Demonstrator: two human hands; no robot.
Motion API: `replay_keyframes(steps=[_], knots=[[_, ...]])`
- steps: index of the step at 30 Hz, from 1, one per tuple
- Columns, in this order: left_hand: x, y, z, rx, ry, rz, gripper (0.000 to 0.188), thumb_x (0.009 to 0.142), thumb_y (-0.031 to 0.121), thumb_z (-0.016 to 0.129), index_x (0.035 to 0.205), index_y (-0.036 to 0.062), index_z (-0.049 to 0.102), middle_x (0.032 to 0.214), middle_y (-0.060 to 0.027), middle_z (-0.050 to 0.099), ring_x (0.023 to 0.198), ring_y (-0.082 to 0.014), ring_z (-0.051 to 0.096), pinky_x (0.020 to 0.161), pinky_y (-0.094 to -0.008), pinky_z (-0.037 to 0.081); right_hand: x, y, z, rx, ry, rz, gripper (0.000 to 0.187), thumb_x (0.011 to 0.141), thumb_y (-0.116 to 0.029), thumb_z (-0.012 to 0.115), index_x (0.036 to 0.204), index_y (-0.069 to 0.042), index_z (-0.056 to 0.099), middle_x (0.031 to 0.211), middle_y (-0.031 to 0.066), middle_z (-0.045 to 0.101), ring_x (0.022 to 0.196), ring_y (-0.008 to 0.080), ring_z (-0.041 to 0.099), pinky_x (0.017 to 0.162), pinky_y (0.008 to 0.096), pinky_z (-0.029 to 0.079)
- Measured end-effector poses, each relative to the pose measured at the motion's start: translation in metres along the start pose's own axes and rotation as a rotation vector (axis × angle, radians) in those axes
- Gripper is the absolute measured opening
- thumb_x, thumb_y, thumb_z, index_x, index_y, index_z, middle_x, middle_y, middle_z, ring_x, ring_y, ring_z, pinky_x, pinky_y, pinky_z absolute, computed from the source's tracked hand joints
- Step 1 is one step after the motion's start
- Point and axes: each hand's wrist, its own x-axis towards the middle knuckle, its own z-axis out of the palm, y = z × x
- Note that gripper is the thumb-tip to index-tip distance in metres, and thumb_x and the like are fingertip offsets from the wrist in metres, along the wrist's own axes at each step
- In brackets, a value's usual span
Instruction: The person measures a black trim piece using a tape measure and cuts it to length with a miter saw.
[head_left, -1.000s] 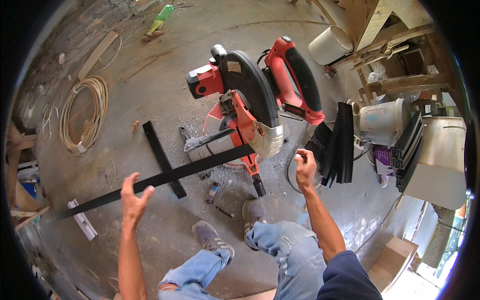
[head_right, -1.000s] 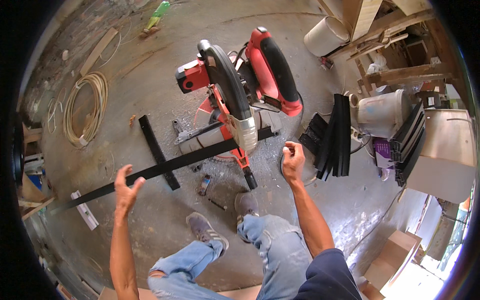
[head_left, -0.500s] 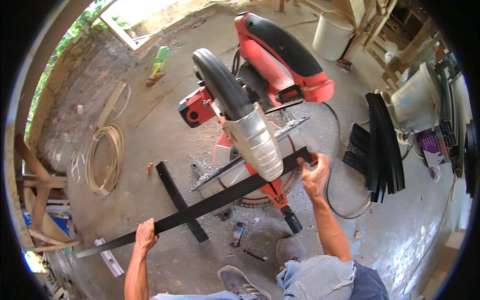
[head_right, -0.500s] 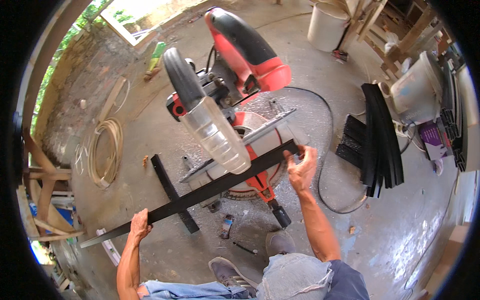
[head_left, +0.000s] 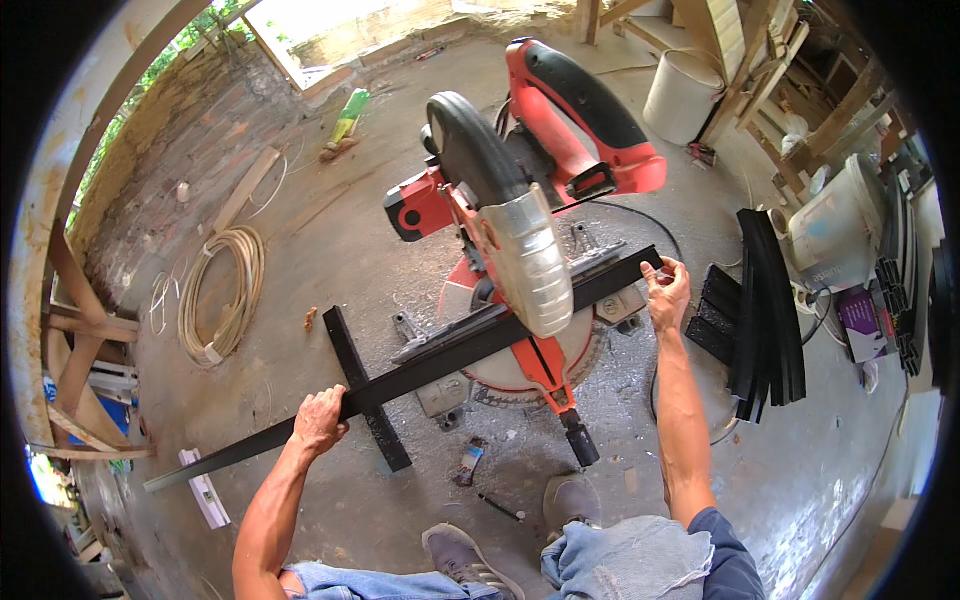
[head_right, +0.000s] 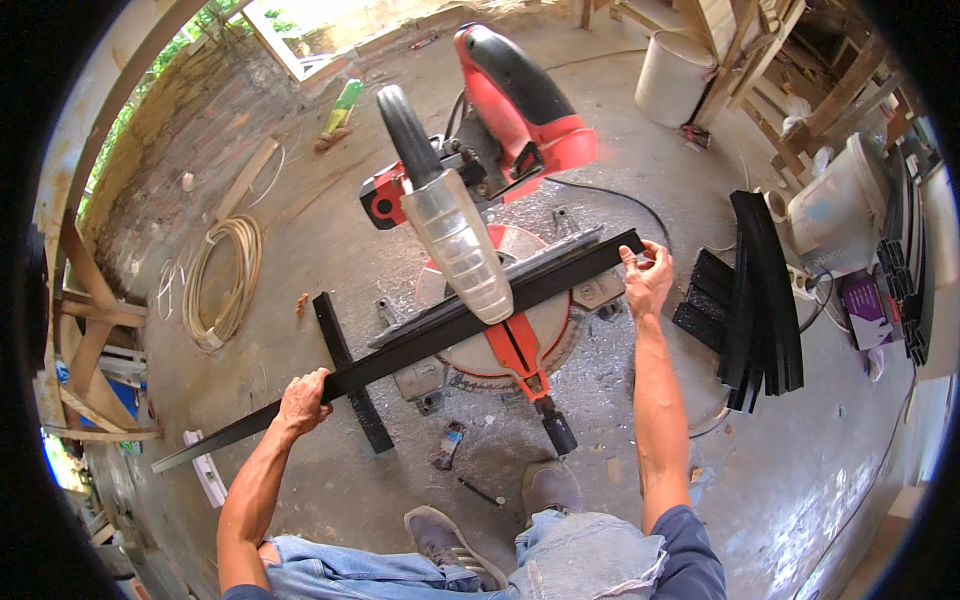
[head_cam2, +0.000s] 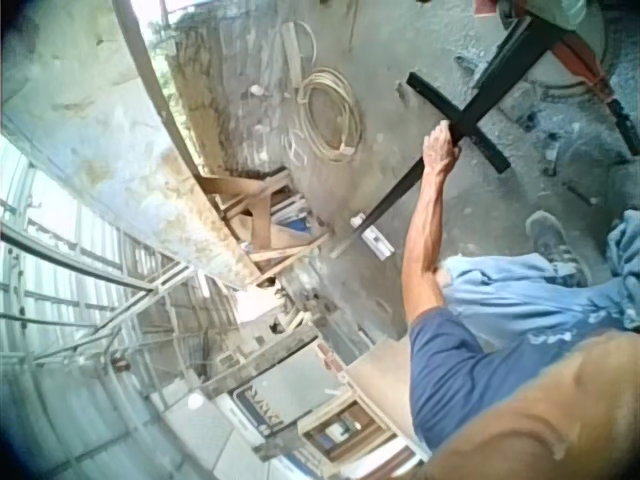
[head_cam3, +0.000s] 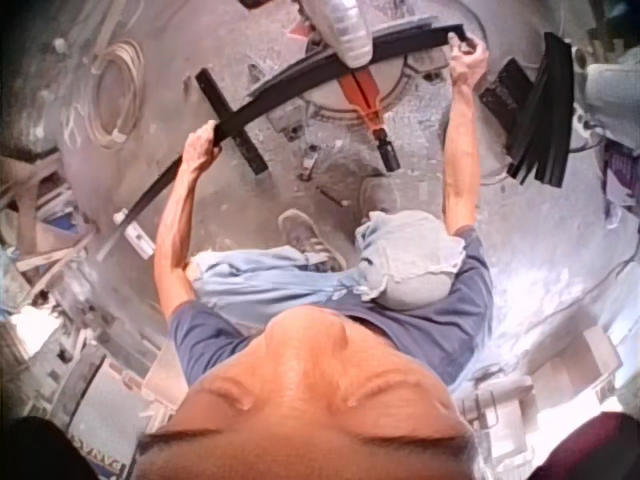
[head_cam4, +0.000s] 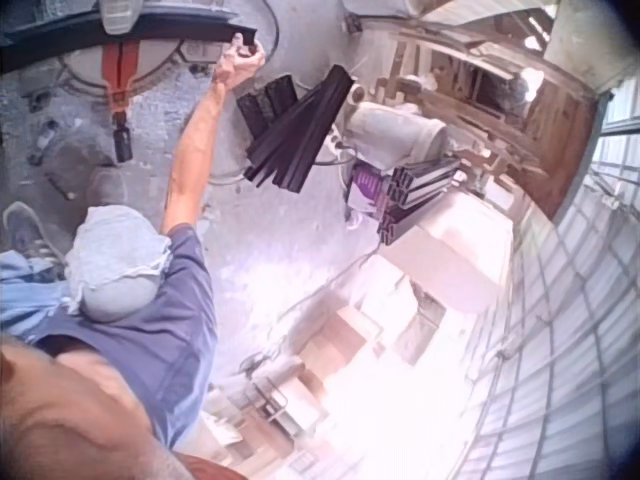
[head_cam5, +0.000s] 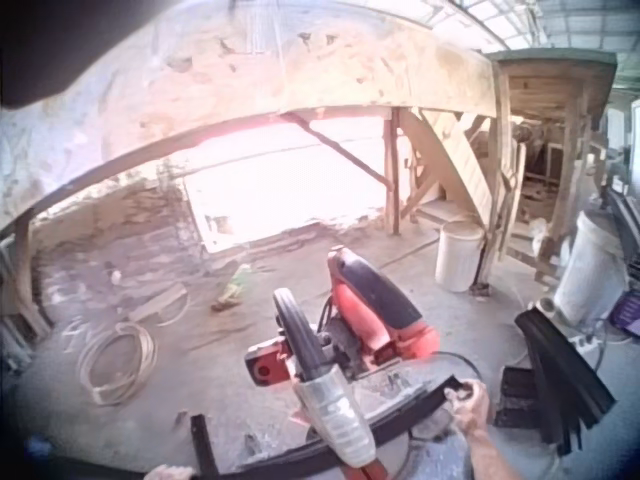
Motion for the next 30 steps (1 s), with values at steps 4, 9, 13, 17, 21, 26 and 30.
replay_keyframes(steps=[4,9,13,17,21,26,30], knots=[[0.006,0.003,0.004,-0.030,-0.013,-0.002,0.062,0.067,0.014,0.080,0.119,0.0024,0.049,0.099,-0.0154,0.062,0.097,-0.0331,0.063,0.084,-0.0438,0.049,0.008,0.016,0.001,-0.044,-0.010,-0.037,0.050,0.080,-0.038,0.084,0.110,-0.003,0.067,0.098,0.0113,0.063,0.076,0.0202,0.062,0.074,0.0354,0.053],[0.009,0.005,0.012,-0.048,-0.006,0.038,0.062,0.067,0.013,0.081,0.119,0.0025,0.047,0.098,-0.0165,0.062,0.096,-0.0351,0.063,0.084,-0.0439,0.049,0.002,0.025,0.003,-0.070,0.002,-0.051,0.054,0.082,-0.045,0.081,0.112,-0.003,0.065,0.099,0.0117,0.063,0.075,0.0205,0.063,0.074,0.0358,0.053],[0.003,0.014,-0.003,-0.093,-0.007,0.035,0.065,0.068,0.012,0.080,0.124,0.0024,0.047,0.102,-0.0174,0.063,0.099,-0.0351,0.063,0.087,-0.0440,0.049,0.002,0.020,-0.004,-0.129,0.018,-0.087,0.057,0.084,-0.048,0.079,0.114,-0.002,0.065,0.100,0.0131,0.063,0.075,0.0207,0.063,0.075,0.0359,0.053],[0.006,0.031,-0.010,-0.199,0.009,0.049,0.068,0.069,0.010,0.081,0.127,0.0046,0.046,0.106,-0.0195,0.063,0.100,-0.0386,0.062,0.089,-0.0459,0.049,0.015,0.026,-0.020,-0.195,0.084,-0.086,0.055,0.084,-0.047,0.078,0.113,-0.002,0.066,0.094,0.0094,0.062,0.074,0.0197,0.062,0.072,0.0356,0.052],[0.015,0.042,-0.005,-0.285,-0.005,0.058,0.067,0.070,0.011,0.083,0.127,0.0041,0.047,0.111,-0.0202,0.063,0.103,-0.0404,0.061,0.089,-0.0472,0.049,0.012,0.043,-0.031,-0.274,0.096,-0.126,0.056,0.087,-0.043,0.076,0.117,0.003,0.063,0.097,0.0122,0.061,0.074,0.0231,0.063,0.075,0.0387,0.052],[0.007,0.042,0.003,-0.356,0.105,0.037,0.060,0.073,0.011,0.081,0.124,0.0054,0.050,0.109,-0.0196,0.065,0.102,-0.0416,0.062,0.088,-0.0467,0.050,-0.049,-0.015,-0.066,0.059,0.323,-0.072,0.029,0.099,-0.018,0.060,0.120,0.002,0.058,0.107,0.0135,0.057,0.079,0.0175,0.053,0.075,0.0313,0.047],[-0.001,0.043,0.002,-0.412,0.122,0.040,0.076,0.070,0.011,0.085,0.136,0.0030,0.047,0.127,-0.0196,0.060,0.114,-0.0385,0.059,0.098,-0.0440,0.047,-0.143,-0.030,-0.130,0.125,0.074,-0.006,0.018,0.098,-0.009,0.056,0.112,0.001,0.059,0.101,0.0105,0.057,0.079,0.0181,0.052,0.074,0.0305,0.046]])
